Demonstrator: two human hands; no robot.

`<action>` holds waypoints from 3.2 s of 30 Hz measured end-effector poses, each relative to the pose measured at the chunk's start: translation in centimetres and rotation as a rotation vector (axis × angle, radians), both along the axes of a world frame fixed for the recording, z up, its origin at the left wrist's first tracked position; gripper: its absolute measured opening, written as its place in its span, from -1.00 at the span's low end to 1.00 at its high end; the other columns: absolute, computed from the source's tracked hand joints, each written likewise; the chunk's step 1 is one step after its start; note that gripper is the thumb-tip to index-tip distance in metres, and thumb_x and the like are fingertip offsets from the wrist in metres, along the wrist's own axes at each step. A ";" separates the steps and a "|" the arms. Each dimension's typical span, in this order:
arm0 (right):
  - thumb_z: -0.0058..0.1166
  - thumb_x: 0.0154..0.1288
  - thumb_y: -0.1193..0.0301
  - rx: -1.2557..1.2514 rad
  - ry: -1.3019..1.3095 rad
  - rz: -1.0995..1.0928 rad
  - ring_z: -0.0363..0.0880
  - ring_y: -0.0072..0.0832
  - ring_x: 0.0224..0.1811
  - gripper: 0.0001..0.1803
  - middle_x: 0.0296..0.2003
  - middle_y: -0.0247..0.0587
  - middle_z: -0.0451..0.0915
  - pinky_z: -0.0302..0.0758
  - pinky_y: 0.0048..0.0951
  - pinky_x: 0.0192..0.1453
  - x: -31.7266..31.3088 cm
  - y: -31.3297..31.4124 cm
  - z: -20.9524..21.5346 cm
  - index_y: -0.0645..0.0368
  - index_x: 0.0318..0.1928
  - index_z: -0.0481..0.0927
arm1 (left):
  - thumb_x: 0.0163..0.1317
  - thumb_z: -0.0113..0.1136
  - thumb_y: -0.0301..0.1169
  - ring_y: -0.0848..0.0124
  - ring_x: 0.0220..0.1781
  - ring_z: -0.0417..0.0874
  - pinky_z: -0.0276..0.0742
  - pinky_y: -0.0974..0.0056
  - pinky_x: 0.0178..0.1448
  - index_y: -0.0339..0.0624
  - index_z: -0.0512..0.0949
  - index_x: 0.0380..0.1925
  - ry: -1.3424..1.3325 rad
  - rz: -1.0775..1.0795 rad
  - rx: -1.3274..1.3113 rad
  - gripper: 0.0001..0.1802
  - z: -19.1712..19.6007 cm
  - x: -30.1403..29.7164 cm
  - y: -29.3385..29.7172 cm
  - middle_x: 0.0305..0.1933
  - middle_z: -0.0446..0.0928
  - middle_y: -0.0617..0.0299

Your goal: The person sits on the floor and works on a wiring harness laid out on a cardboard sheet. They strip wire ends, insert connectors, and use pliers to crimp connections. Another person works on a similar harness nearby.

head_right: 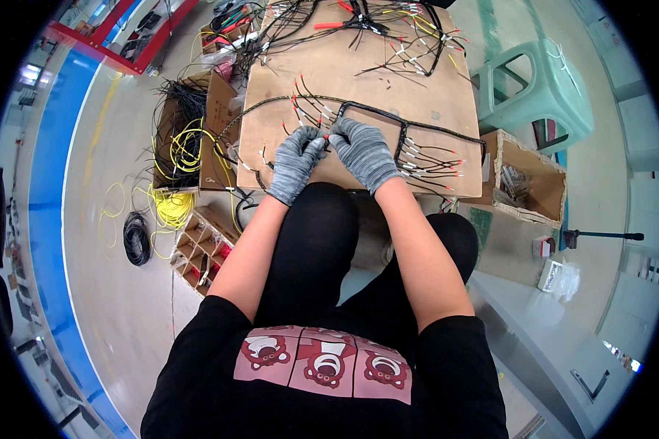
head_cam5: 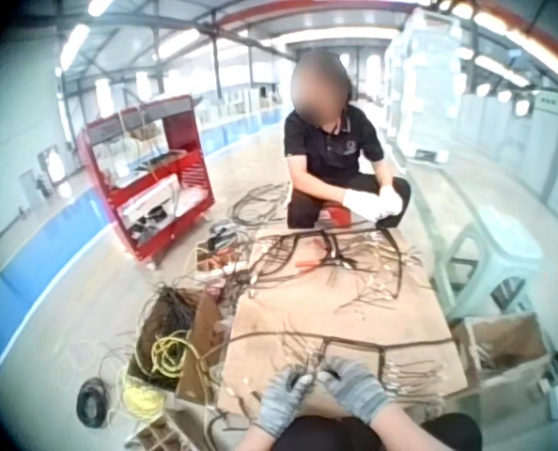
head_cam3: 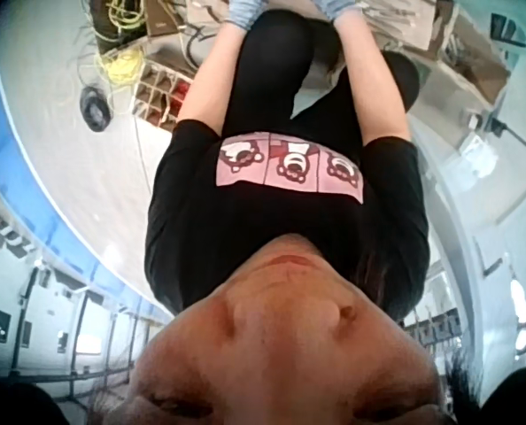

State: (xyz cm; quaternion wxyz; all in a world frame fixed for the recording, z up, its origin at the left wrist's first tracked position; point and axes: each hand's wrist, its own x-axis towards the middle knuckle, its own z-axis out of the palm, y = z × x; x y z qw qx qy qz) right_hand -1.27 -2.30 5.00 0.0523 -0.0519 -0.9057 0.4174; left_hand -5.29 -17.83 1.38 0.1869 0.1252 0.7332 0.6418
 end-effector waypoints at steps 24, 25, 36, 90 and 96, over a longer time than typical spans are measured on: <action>0.00 0.20 0.40 0.209 0.001 0.148 0.56 -0.04 -0.29 -0.80 -0.37 0.07 0.58 0.49 -0.20 -0.16 1.3 1.4 0.5 0.26 -0.23 0.55 | 0.20 0.13 -0.40 0.28 -0.34 0.61 0.51 0.26 -0.18 -0.33 0.52 -0.20 0.382 -0.218 -0.255 -0.76 0.1 -0.7 0.7 -0.35 0.59 0.03; 0.01 0.19 0.41 0.150 -0.009 0.111 0.56 -0.05 -0.29 -0.81 -0.37 0.06 0.58 0.50 -0.20 -0.16 1.3 1.7 0.2 0.26 -0.23 0.55 | 0.21 0.12 -0.41 0.32 -0.36 0.60 0.52 0.27 -0.19 -0.33 0.52 -0.19 0.283 -0.227 -0.229 -0.76 0.3 -0.6 0.7 -0.36 0.59 0.04; 0.04 0.10 0.38 0.363 -0.038 0.039 0.57 -0.07 -0.32 -0.85 -0.41 0.03 0.58 0.51 -0.16 -0.19 1.1 0.6 -0.5 0.20 -0.34 0.51 | 0.19 0.09 -0.39 0.12 -0.25 0.59 0.50 0.17 -0.13 -0.24 0.51 -0.25 0.627 -0.284 -0.431 -0.82 0.3 -0.8 1.4 -0.32 0.55 0.01; 0.00 0.28 0.48 -0.723 -0.328 -0.095 0.56 -0.59 -0.43 -0.87 -0.38 -0.26 0.55 0.55 -0.56 -0.42 1.1 0.8 0.4 0.25 -0.18 0.47 | 0.23 0.12 -0.51 0.61 -0.44 0.50 0.45 0.51 -0.35 -0.30 0.52 -0.23 -0.039 0.003 0.113 -0.87 0.8 -0.5 0.6 -0.39 0.56 0.27; 0.13 0.18 0.40 -0.519 -0.338 -0.076 0.53 -0.63 -0.49 -0.79 -0.47 -0.28 0.56 0.52 -0.56 -0.44 1.1 0.6 0.6 0.24 -0.21 0.53 | 0.20 0.14 -0.54 0.61 -0.48 0.49 0.45 0.52 -0.38 -0.30 0.52 -0.25 0.038 0.012 0.109 -0.88 0.5 0.0 0.5 -0.44 0.55 0.27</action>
